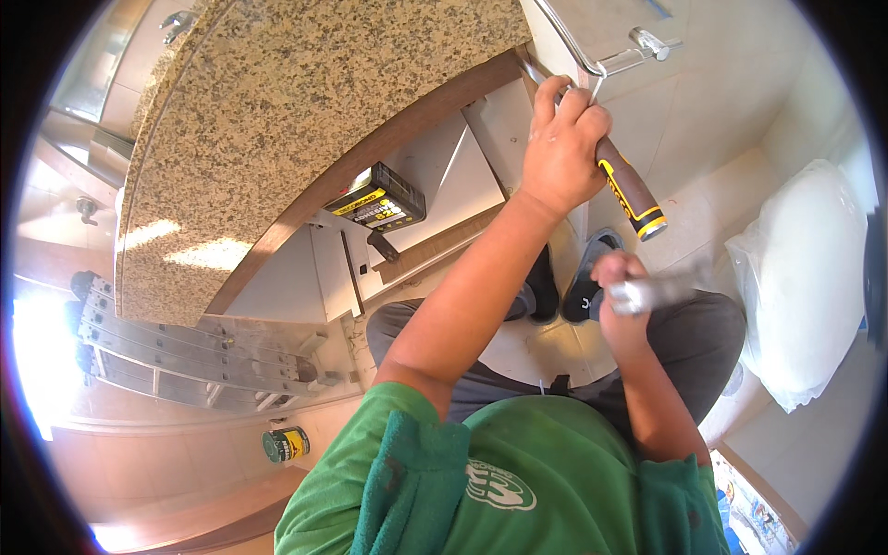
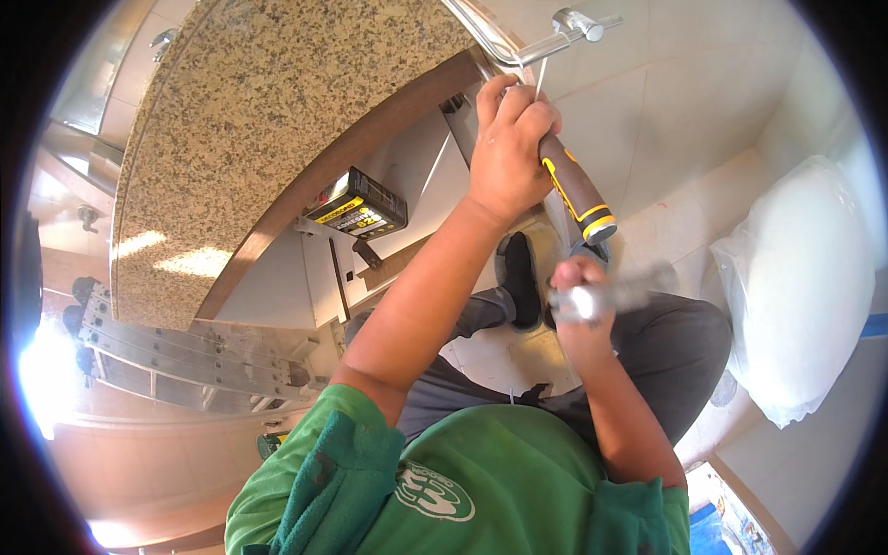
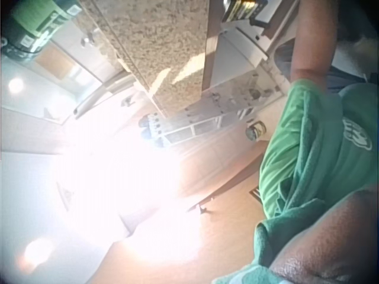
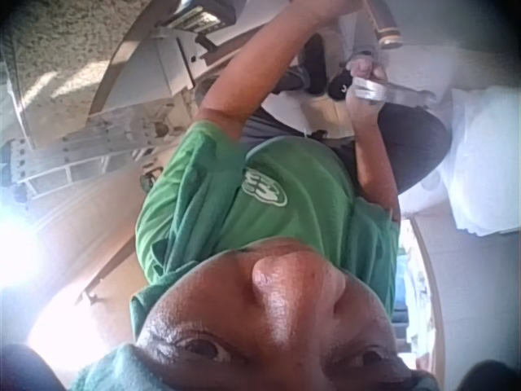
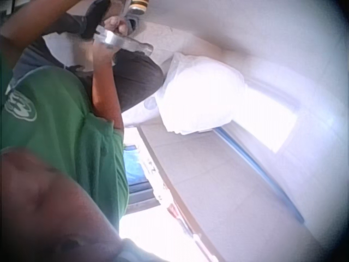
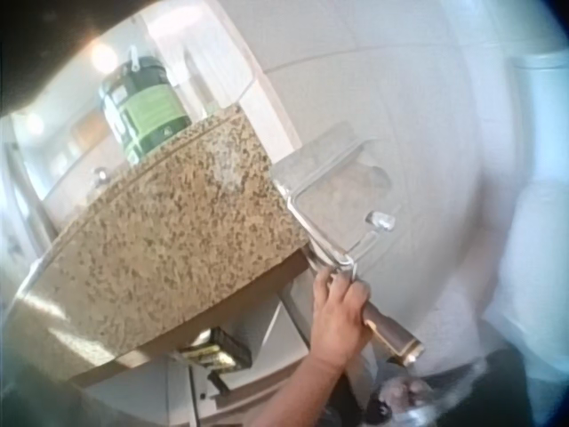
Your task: The person installs a wooden trim piece along the edge of a bathroom vanity cabinet. They use a hammer to tap the trim into place and a pry bar to adjust the fit, working under the sink.
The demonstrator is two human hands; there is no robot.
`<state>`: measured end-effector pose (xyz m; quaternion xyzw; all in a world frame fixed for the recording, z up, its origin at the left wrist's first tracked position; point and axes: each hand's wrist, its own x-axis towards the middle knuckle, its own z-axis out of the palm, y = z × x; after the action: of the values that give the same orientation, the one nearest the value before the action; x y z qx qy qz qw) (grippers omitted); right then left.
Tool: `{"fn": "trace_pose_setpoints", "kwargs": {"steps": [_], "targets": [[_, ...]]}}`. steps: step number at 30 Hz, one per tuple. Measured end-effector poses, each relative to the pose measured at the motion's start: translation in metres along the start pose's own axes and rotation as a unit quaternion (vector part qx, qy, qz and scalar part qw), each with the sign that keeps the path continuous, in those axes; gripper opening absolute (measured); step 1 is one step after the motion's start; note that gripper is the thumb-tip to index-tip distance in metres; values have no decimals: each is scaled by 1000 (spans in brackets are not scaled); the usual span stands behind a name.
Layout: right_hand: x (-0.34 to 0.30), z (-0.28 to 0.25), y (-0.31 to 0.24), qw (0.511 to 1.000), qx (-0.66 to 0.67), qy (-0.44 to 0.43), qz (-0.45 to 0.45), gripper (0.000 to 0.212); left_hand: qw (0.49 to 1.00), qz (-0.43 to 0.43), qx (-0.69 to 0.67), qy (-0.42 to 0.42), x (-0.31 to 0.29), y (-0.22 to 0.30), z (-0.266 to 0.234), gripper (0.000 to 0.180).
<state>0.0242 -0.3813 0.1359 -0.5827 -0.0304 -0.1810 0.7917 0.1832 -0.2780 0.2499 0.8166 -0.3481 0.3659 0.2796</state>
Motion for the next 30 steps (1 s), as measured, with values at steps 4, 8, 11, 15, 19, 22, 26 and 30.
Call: {"fn": "trace_pose_setpoints", "kwargs": {"steps": [4,8,11,15,19,22,26,30], "targets": [[-2,1,9,997,-3,-24,78,19,1000,-7,1,-5,0,0,0,34],[2,-2,7,999,2,-32,16,14,1000,-1,-2,0,1,2,-1,34],[-1,-3,13,993,-66,-36,96,22,1000,2,18,4,-1,0,1,33],[2,2,4,998,0,-2,-64,21,1000,1,12,2,0,0,2,32],[10,-4,9,993,-37,-61,96,30,1000,-1,13,8,1,2,3,31],[5,-6,-10,991,-32,-33,123,33,1000,-6,17,3,2,1,3,31],[1,-21,-8,993,-19,-20,114,25,1000,-10,14,-5,-1,0,5,33],[1,-24,5,993,-2,38,115,24,1000,4,13,-15,-9,-2,9,36]]}}
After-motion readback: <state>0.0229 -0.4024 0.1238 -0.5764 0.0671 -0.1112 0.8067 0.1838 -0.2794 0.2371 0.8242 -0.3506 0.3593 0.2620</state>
